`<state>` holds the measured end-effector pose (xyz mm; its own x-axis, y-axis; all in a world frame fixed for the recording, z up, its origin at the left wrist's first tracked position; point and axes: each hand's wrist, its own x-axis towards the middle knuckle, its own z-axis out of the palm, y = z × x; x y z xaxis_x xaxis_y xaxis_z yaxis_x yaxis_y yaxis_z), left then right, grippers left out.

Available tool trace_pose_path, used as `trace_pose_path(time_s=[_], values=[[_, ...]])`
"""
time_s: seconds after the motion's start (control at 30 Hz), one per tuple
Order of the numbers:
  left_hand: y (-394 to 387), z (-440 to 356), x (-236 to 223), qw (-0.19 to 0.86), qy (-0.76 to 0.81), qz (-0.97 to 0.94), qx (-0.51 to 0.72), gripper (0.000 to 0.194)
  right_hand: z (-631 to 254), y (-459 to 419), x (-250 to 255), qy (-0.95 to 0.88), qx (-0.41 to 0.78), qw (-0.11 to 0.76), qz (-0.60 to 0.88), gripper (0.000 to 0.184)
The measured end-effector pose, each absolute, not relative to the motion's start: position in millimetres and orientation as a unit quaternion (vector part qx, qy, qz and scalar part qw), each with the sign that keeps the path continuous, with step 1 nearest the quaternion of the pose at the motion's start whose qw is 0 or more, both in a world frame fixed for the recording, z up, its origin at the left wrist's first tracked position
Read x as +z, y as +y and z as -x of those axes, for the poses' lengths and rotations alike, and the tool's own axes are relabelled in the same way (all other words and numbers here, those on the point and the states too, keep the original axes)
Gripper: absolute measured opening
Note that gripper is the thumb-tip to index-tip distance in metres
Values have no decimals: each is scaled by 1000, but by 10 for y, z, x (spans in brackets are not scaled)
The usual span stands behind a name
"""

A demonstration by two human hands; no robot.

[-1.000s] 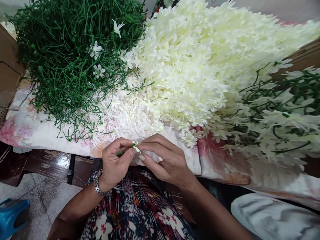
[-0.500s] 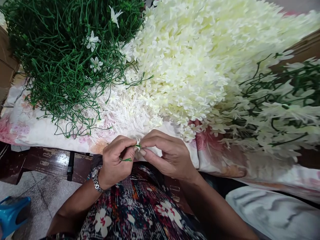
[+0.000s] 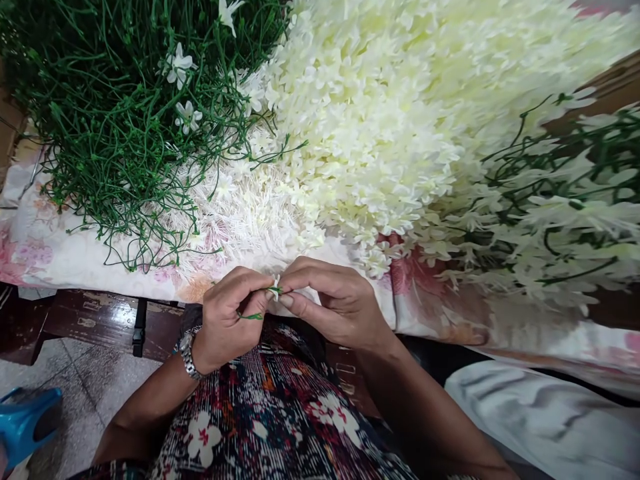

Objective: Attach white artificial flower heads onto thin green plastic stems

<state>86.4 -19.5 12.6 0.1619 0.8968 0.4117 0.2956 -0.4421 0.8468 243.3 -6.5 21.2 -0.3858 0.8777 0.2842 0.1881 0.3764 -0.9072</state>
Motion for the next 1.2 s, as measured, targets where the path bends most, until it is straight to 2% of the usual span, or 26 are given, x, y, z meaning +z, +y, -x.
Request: trace_pose_path(time_s=[0.27,0.87,1.2], values=[[-210,-866,115,279,429,-714,479,21,-2437,-62,229,-723,413,406,377,8],[-248,-875,98,127,433,-787,421,25,-2424,-81,190,-719,409,411,383,12],[-240,-879,78,94,431,-794,417,25,-2433,-76,172,-720,412,394,395,11]])
